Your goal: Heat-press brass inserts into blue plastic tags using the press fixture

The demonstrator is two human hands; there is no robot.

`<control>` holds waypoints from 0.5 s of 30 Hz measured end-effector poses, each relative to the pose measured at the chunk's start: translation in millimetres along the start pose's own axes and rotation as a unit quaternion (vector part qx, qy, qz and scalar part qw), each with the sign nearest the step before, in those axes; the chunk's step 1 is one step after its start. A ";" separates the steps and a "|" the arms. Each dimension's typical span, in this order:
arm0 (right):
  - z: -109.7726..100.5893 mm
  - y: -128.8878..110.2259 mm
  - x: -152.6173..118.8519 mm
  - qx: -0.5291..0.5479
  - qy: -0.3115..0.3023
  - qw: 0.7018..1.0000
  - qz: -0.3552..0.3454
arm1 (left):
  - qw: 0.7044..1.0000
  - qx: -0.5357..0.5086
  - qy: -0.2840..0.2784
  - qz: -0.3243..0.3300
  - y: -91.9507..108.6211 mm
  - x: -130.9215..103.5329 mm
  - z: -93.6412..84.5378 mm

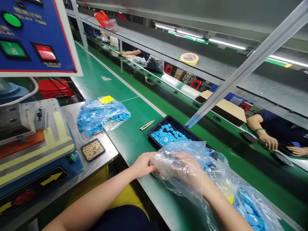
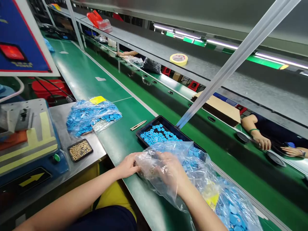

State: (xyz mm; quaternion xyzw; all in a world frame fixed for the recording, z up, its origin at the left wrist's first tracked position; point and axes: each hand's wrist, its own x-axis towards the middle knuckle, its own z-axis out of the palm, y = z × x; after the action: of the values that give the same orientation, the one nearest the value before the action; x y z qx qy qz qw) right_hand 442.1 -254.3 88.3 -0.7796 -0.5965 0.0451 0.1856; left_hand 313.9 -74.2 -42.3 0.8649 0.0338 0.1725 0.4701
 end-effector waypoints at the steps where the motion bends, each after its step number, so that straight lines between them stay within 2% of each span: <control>1: 6.9 -3.2 7.4 0.016 -0.020 1.000 -0.003 | 1.000 -0.001 -0.004 0.006 1.1 0.2 -1.0; 4: 18.8 -13.4 21.8 0.035 -0.044 0.998 0.037 | 1.000 0.005 -0.012 0.016 3.5 1.4 -3.0; 7: 13.5 -18.2 21.9 0.047 -0.012 0.996 0.073 | 0.999 0.039 -0.012 -0.011 2.9 2.3 -2.6; 11: -15.7 -19.2 5.6 0.106 0.059 0.986 0.116 | 0.991 0.117 -0.059 -0.014 -0.2 -0.5 0.2; 15: -55.3 -23.3 -21.2 0.168 0.188 0.947 0.199 | 0.980 0.187 -0.071 -0.012 2.7 -1.8 3.3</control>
State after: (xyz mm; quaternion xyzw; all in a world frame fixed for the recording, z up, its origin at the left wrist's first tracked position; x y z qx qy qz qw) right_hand 430.9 -282.4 144.4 -0.8343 -0.3670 0.0331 0.4100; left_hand 312.9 -78.7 -42.2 0.9471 0.0418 0.0955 0.3036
